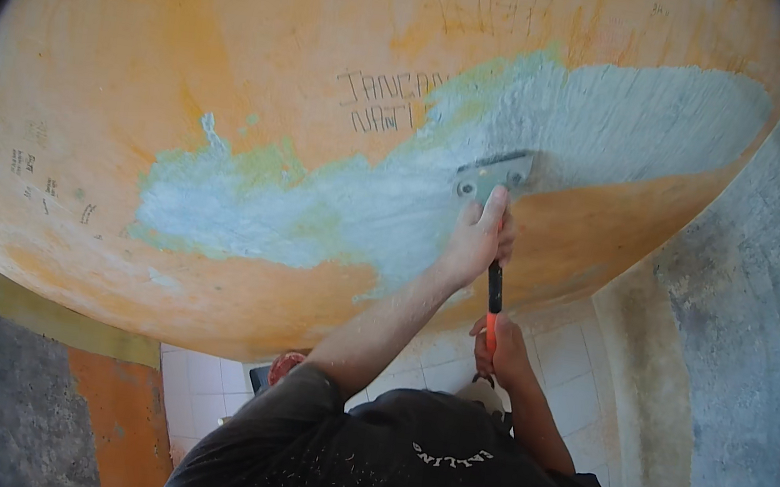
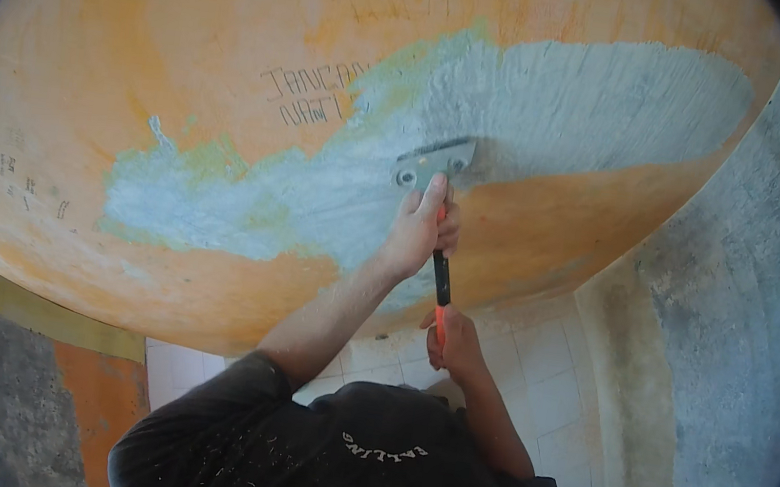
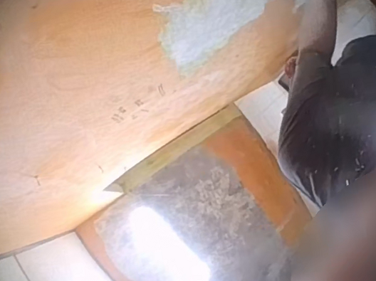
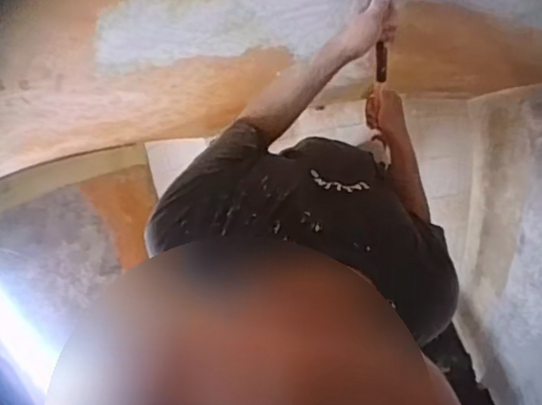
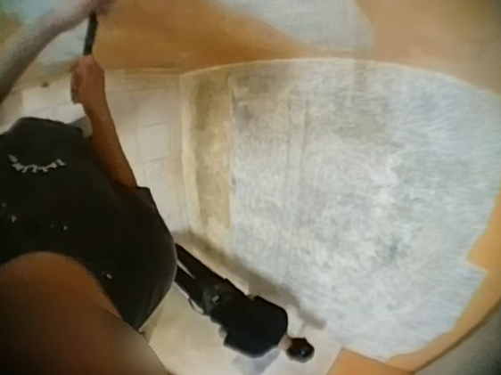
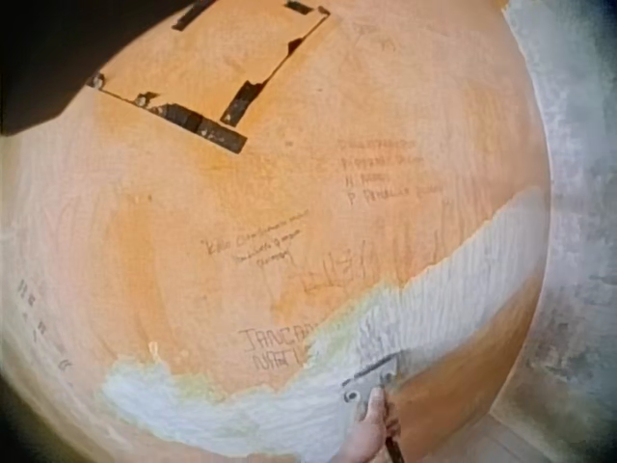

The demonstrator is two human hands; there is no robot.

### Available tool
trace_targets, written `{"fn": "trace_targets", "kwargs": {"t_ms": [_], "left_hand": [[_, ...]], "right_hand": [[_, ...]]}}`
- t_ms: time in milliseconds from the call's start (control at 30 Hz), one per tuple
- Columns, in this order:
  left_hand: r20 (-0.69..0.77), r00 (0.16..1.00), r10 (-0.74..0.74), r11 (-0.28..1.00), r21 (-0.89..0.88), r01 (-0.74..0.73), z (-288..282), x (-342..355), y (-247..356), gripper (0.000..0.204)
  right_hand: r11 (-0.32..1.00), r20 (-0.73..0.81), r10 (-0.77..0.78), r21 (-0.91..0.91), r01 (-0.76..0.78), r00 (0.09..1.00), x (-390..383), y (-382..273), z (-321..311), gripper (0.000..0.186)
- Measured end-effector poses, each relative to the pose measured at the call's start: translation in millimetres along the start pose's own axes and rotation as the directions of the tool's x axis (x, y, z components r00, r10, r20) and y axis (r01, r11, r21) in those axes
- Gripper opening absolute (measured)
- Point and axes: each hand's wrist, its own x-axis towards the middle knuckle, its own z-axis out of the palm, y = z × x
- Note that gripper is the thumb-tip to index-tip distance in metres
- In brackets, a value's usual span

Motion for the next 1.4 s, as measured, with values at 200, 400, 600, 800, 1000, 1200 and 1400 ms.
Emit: {"fn": "trace_targets", "kwargs": {"t_ms": [200,400,600,800,1000,1200,1400], "left_hand": [[-0.055,0.995,-0.088,0.993,-0.083,0.083,-13.6,-11.5,-40.7,0.043],[-0.004,1.0,0.025,1.0,0.003,-0.025,13.1,-1.5,11.7,0.043],[-0.036,0.997,-0.068,0.995,-0.072,0.066,-4.3,-2.9,-22.2,0.044],[0.04,0.997,0.064,0.997,0.035,-0.065,19.5,3.3,4.7,0.045],[-0.007,1.0,0.027,0.999,-0.024,-0.027,21.3,11.7,11.0,0.046],[-0.006,1.0,0.003,0.993,-0.118,-0.003,18.1,2.0,-14.5,0.044],[0.05,0.995,0.088,0.995,-0.055,-0.085,36.9,11.9,39.8,0.042]], "right_hand": [[0.986,0.007,0.167,0.003,-0.167,0.986,-16.7,28.1,-13.5,0.061],[0.994,0.027,0.071,0.087,-0.073,0.997,-8.7,-11.0,-4.8,0.059],[0.981,0.042,0.178,0.075,-0.181,0.983,-10.7,9.2,-14.0,0.058],[0.993,-0.012,0.085,0.089,-0.084,0.996,-14.1,-16.5,-16.6,0.059],[0.993,-0.031,0.119,0.029,-0.118,0.992,-10.3,-31.2,-15.5,0.056],[0.993,-0.114,0.089,-0.061,-0.096,0.989,-27.3,-16.6,-24.2,0.058],[0.997,-0.067,0.009,-0.078,-0.014,0.998,-13.1,-53.4,-10.0,0.06]]}}
